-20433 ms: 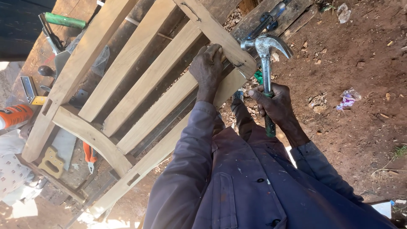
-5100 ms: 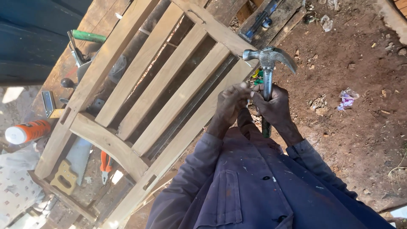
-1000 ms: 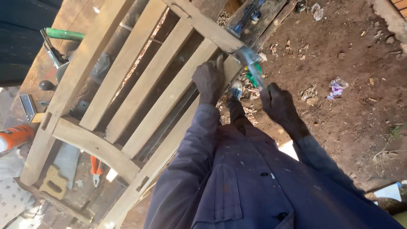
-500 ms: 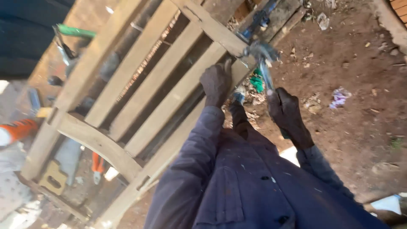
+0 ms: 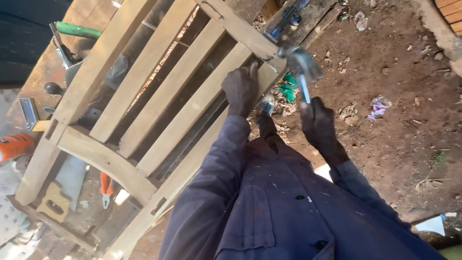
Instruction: The person uses pliers to bend a nail, then hammers nails into a wooden frame to secure slats. They repeatedly hammer and tap the frame to align and tighten the joints.
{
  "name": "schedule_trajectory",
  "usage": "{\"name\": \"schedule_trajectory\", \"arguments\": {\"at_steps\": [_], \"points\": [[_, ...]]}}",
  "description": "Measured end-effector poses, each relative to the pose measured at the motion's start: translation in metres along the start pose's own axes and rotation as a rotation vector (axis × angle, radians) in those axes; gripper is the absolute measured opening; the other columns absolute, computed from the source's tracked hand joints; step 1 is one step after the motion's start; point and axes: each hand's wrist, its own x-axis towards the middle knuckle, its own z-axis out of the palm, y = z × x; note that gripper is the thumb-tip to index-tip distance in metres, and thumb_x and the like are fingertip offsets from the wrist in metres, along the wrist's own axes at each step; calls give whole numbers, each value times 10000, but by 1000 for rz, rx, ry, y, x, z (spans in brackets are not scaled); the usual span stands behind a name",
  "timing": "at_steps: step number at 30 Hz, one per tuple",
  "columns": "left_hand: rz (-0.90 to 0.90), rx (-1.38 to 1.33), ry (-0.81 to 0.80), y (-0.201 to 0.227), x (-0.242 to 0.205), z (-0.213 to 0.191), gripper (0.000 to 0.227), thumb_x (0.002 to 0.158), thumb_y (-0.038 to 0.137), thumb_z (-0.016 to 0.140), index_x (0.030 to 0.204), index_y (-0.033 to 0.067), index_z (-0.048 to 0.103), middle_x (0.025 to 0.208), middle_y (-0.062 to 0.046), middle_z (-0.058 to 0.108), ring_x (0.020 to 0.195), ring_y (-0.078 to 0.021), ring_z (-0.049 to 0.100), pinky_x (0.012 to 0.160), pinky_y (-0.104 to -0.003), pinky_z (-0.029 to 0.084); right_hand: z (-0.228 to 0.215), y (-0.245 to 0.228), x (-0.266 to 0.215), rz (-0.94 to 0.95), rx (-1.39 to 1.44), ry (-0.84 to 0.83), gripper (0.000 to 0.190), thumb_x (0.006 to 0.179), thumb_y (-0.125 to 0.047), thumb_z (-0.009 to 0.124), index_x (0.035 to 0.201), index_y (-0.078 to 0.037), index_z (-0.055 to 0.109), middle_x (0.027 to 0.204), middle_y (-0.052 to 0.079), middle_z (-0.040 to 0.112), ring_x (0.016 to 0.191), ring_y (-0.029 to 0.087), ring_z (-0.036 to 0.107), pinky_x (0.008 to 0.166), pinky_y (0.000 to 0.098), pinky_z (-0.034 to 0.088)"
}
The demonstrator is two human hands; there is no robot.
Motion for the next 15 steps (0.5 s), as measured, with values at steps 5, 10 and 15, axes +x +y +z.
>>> {"name": "schedule_trajectory", "arguments": {"at_steps": [5, 10, 15], "points": [[9, 23, 0, 1, 0, -3, 545, 956, 541, 511, 797, 98, 785, 722, -219, 708, 830, -467, 740, 772, -589, 589, 0, 13, 17, -60, -150, -64, 419, 1131, -350, 543, 851, -38, 542, 540, 229, 534, 638, 516, 642, 493, 571, 394], [1, 1, -19, -11, 6, 9, 547, 958, 533, 512, 795, 87, 784, 730, -222, 713, 842, -471, 739, 772, -597, 588, 8, 8, 8, -29, -84, 17, 402, 1147, -375, 509, 886, -77, 581, 552, 185, 548, 665, 500, 652, 505, 519, 452], [34, 78, -33, 8, -11, -8, 593, 990, 541, 433, 839, 84, 781, 738, -197, 720, 825, -439, 752, 764, -564, 600, -5, 26, 9, -49, -286, -106, 419, 1126, -392, 536, 846, -81, 507, 535, 229, 535, 680, 546, 644, 501, 624, 409]]}}
